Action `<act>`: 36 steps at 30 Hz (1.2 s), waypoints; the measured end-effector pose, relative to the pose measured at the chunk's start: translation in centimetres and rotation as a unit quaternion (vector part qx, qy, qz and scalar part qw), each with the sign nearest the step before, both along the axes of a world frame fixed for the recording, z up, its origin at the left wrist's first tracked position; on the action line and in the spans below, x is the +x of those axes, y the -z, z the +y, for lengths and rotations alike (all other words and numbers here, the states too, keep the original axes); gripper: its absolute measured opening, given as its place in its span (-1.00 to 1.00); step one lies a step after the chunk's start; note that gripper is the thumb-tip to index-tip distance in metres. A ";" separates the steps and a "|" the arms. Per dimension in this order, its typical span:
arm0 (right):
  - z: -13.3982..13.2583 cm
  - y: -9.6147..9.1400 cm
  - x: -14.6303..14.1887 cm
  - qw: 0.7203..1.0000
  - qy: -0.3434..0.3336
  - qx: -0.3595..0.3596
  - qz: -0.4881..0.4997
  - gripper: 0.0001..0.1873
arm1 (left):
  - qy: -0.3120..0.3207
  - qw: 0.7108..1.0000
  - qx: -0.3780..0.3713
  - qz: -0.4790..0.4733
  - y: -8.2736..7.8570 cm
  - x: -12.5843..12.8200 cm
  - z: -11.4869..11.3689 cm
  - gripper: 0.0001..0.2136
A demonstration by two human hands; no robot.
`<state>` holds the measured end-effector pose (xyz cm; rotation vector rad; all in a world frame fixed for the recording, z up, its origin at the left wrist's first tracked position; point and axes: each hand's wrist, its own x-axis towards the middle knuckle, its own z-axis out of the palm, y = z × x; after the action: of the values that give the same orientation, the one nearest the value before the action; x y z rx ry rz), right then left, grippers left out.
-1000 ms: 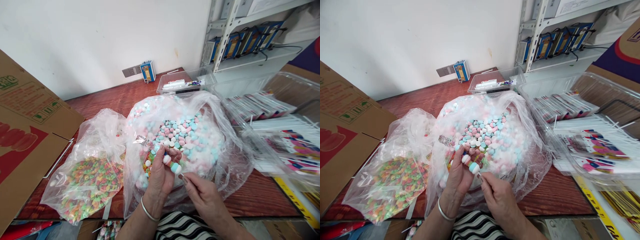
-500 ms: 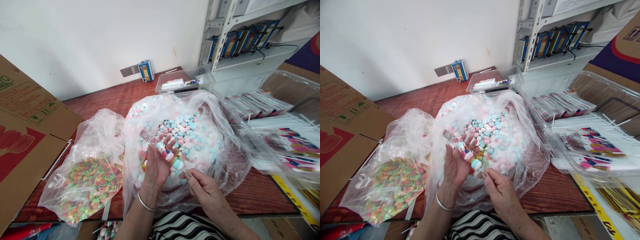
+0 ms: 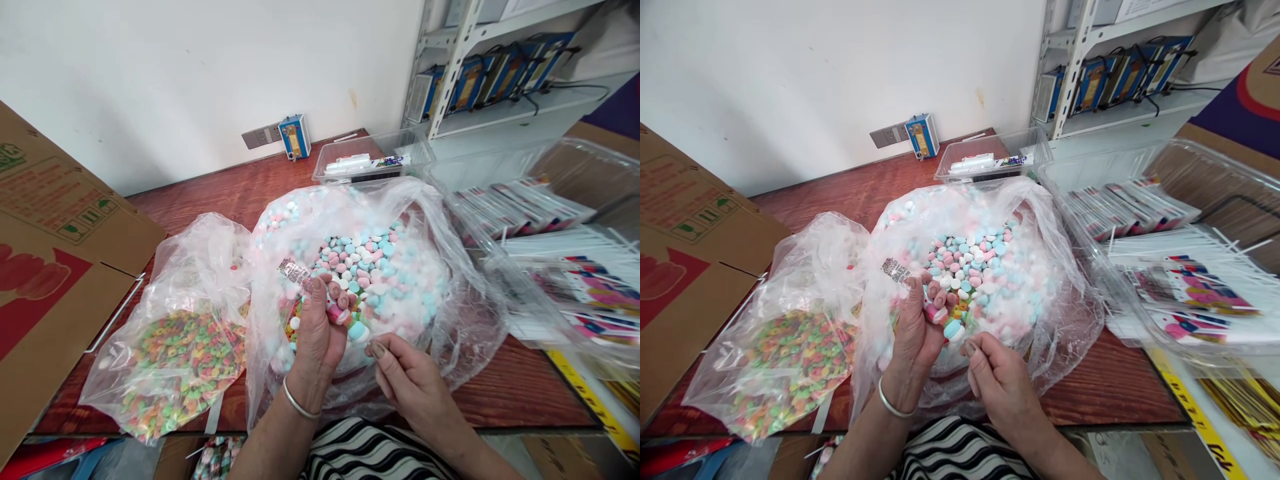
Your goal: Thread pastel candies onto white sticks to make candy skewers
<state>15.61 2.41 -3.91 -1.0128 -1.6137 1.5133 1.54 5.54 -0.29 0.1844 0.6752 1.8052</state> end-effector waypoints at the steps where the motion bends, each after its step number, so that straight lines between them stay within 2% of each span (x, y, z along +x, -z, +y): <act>1: -0.1 -0.1 -0.2 0.991 -0.024 -0.118 0.061 -0.65 | 0.012 1.000 0.007 -0.006 0.0 0.1 -0.1 -0.79; 3: -0.1 -0.4 -0.6 0.941 -0.053 -0.283 0.179 -0.66 | 0.043 0.999 0.016 -0.022 0.1 0.6 -0.4 -0.78; 4: 0.0 -0.5 -0.7 0.913 -0.062 -0.333 0.226 -0.68 | 0.058 0.998 0.016 -0.028 0.2 0.9 -0.6 -0.78; 6: 0.2 -0.7 -1.0 0.871 -0.077 -0.390 0.288 -0.70 | 0.090 0.995 0.011 -0.028 0.2 1.3 -0.9 -0.77; 8: 0.4 -0.9 -1.1 0.855 -0.089 -0.408 0.309 -0.71 | 0.105 0.994 0.011 -0.016 0.2 1.2 -1.0 -0.75; 10: 0.4 -0.8 -1.1 0.867 -0.089 -0.393 0.291 -0.70 | 0.089 0.996 0.012 -0.003 0.0 0.5 -0.8 -0.69; 12: 0.3 -0.6 -0.9 0.912 -0.073 -0.336 0.225 -0.66 | 0.048 0.999 0.006 0.009 -0.2 -0.5 -0.3 -0.67; 13: 0.3 -0.4 -0.8 0.944 -0.058 -0.276 0.172 -0.66 | 0.028 1.000 -0.002 0.013 -0.4 -1.0 0.0 -0.69; 15: 0.0 -0.1 -0.5 0.996 -0.011 -0.078 0.038 -0.71 | -0.007 1.000 -0.022 0.011 -0.6 -1.6 0.6 -0.79; 16: -0.1 0.1 -0.3 0.998 0.019 0.051 -0.029 -0.74 | -0.019 0.999 -0.031 0.003 -0.7 -1.7 0.9 -0.82; 17: -0.3 0.3 -0.2 0.979 0.047 0.179 -0.088 -0.76 | -0.030 0.999 -0.041 -0.008 -0.8 -1.6 1.0 -0.81; 18: -0.4 0.5 -0.1 0.946 0.070 0.287 -0.133 -0.78 | -0.037 0.998 -0.050 -0.020 -0.8 -1.4 1.1 -0.78; 19: -0.5 0.6 -0.1 0.913 0.084 0.365 -0.162 -0.80 | -0.041 0.997 -0.058 -0.033 -0.8 -1.1 1.1 -0.75; 20: -0.5 0.7 -0.1 0.892 0.092 0.406 -0.175 -0.82 | -0.039 0.996 -0.062 -0.045 -0.8 -0.6 1.0 -0.73; 21: -0.5 0.7 -0.2 0.890 0.093 0.411 -0.175 -0.83 | -0.032 0.996 -0.063 -0.055 -0.7 -0.1 0.9 -0.72; 22: -0.5 0.7 -0.4 0.903 0.090 0.385 -0.165 -0.83 | -0.021 0.996 -0.063 -0.061 -0.6 0.5 0.7 -0.71; 25: -0.1 0.2 -0.8 0.962 0.069 0.240 -0.110 -0.81 | 0.025 0.996 -0.065 -0.063 -0.3 1.7 0.1 -0.72; 26: 0.0 0.0 -0.8 0.972 0.061 0.205 -0.098 -0.80 | 0.036 0.995 -0.067 -0.063 -0.2 1.7 -0.1 -0.71; 28: 0.2 -0.3 -0.7 0.978 0.054 0.181 -0.089 -0.80 | 0.040 0.996 -0.057 -0.064 0.0 1.2 -0.1 -0.71; 31: 0.3 -0.3 -0.4 0.973 0.060 0.200 -0.099 -0.82 | 0.040 0.998 -0.019 -0.043 0.0 -0.3 0.4 -0.73; 33: 0.2 -0.1 -0.2 0.960 0.075 0.243 -0.117 -0.86 | 0.035 0.999 -0.012 -0.025 -0.2 -1.0 0.8 -0.79; 34: 0.2 0.1 -0.2 0.946 0.085 0.284 -0.130 -0.89 | 0.026 0.999 -0.022 -0.025 -0.3 -1.2 0.9 -0.84; 36: 0.1 0.4 -0.2 0.899 0.100 0.397 -0.158 -0.93 | -0.010 0.997 -0.057 -0.042 -0.8 -1.0 1.1 -0.89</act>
<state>15.38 2.53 -4.36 -0.9191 -2.0144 0.4527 0.56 6.60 0.46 0.0263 0.7192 1.7776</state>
